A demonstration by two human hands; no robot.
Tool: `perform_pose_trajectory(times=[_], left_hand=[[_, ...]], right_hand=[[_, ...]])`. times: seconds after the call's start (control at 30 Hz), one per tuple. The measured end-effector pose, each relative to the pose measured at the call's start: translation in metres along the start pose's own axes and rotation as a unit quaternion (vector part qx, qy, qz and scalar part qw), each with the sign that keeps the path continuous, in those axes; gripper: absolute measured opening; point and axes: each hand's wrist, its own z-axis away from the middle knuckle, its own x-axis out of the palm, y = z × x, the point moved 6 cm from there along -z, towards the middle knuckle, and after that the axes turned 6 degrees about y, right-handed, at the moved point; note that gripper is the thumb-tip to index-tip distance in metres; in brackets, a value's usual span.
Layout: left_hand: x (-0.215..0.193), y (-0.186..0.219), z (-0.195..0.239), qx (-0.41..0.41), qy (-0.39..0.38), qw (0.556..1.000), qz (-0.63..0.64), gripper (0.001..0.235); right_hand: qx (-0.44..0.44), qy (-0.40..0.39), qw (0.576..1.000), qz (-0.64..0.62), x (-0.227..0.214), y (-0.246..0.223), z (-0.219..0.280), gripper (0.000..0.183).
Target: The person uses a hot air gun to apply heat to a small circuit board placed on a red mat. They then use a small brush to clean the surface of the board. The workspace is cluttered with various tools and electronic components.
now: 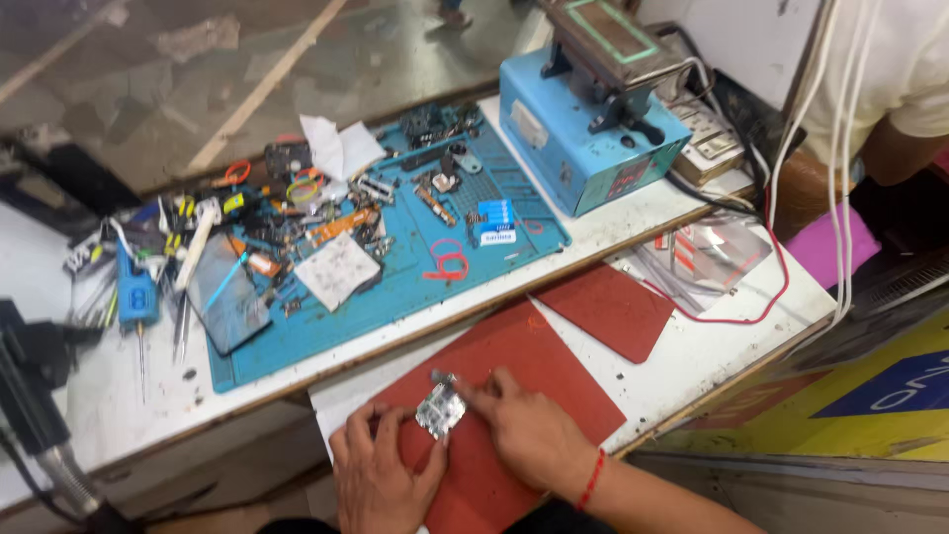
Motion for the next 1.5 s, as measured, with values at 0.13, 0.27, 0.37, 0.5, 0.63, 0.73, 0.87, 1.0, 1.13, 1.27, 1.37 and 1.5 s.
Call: perform_pose_trajectory(times=[0.13,0.27,0.37,0.5,0.63,0.73,0.87,1.0,1.13,1.27,1.37,1.5], left_hand=[[-0.006,0.004,-0.006,-0.026,-0.023,0.999,-0.008,0.058],[-0.005,0.006,-0.006,-0.047,-0.053,0.997,-0.026,0.060],[-0.011,0.011,-0.008,-0.032,-0.019,0.999,-0.003,0.058],[-0.011,0.010,-0.007,-0.052,-0.034,0.998,-0.009,0.056],[-0.013,0.009,-0.005,-0.033,-0.020,0.999,-0.002,0.055],[-0.012,0.011,-0.005,-0.022,-0.012,1.000,0.002,0.057],[-0.011,0.008,-0.007,-0.045,-0.030,0.999,-0.002,0.055],[-0.013,0.009,-0.009,-0.051,-0.045,0.998,-0.006,0.055],[-0.012,0.012,-0.009,-0.066,-0.059,0.996,-0.004,0.054],[-0.014,0.010,-0.008,-0.062,-0.054,0.997,-0.001,0.056],[-0.012,0.009,-0.007,-0.064,-0.052,0.997,-0.005,0.055],[-0.014,0.010,-0.007,-0.063,-0.044,0.997,0.004,0.057]], right_hand=[[-0.032,-0.074,0.997,0.010,0.017,-0.009,0.010,0.069],[-0.013,-0.022,1.000,0.018,0.005,0.000,0.001,0.064],[-0.013,-0.072,0.997,0.027,0.015,-0.007,0.005,0.065],[0.005,-0.034,0.999,0.036,0.010,0.002,0.001,0.062],[-0.030,-0.041,0.998,0.021,0.007,-0.004,0.003,0.066],[0.007,0.011,1.000,0.011,-0.001,0.001,-0.006,0.065],[-0.015,-0.049,0.998,0.029,0.012,-0.002,0.002,0.065],[-0.033,-0.018,0.999,0.023,0.009,0.002,-0.003,0.065],[0.016,-0.022,1.000,0.015,0.002,0.009,-0.007,0.070],[-0.015,-0.076,0.996,0.033,0.013,0.001,0.008,0.065],[-0.031,-0.003,0.999,0.005,0.004,0.004,0.004,0.060],[-0.011,-0.061,0.998,0.031,0.008,0.002,-0.002,0.067]])
